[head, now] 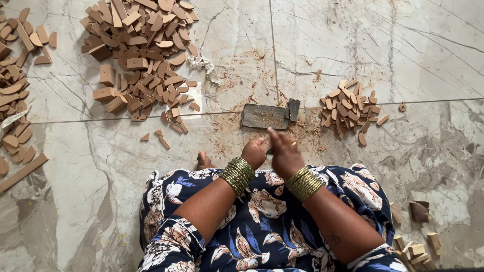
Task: The person sits on the floor and uses a fixed blade tool to shape small wooden pieces. They hold each piece with both hands and rub it against the blade to smooth or round the edges, then place the finished piece into a pile on the floor.
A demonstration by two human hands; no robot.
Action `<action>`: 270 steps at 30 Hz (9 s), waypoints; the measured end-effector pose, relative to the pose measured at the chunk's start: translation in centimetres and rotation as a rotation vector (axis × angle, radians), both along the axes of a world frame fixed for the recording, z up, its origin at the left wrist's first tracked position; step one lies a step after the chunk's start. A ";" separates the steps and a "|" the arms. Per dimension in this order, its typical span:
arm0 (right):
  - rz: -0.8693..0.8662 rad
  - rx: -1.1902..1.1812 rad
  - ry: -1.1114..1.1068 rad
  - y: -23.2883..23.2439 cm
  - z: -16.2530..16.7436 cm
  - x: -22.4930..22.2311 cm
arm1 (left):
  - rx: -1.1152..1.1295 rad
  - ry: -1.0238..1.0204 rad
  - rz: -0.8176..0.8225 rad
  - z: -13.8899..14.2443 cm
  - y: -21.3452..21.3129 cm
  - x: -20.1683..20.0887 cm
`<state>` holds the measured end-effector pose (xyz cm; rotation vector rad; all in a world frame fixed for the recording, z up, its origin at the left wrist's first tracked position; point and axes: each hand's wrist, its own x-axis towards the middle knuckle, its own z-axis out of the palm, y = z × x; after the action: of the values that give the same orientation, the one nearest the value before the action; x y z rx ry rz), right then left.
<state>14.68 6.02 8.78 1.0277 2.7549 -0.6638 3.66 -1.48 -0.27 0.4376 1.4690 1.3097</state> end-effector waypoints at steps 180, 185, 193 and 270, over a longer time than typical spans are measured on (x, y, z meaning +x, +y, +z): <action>0.012 -0.020 0.538 0.0 -1.5 -1.3 | 0.054 0.247 0.213 -2.8 -1.1 -2.7; 0.054 -0.035 0.258 -2.3 -0.6 -1.7 | 0.180 0.439 0.123 -1.5 -1.5 -1.8; -0.186 -0.219 0.308 1.2 -1.3 -1.4 | 0.147 -0.045 0.199 3.2 -1.0 -1.9; -0.549 -0.339 -0.028 10.1 -1.7 2.2 | -0.023 0.177 0.092 2.6 0.4 -1.3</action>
<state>16.84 16.08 7.08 1.6878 2.2135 -1.1223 2.38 -1.03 2.36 0.4863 1.6666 1.3527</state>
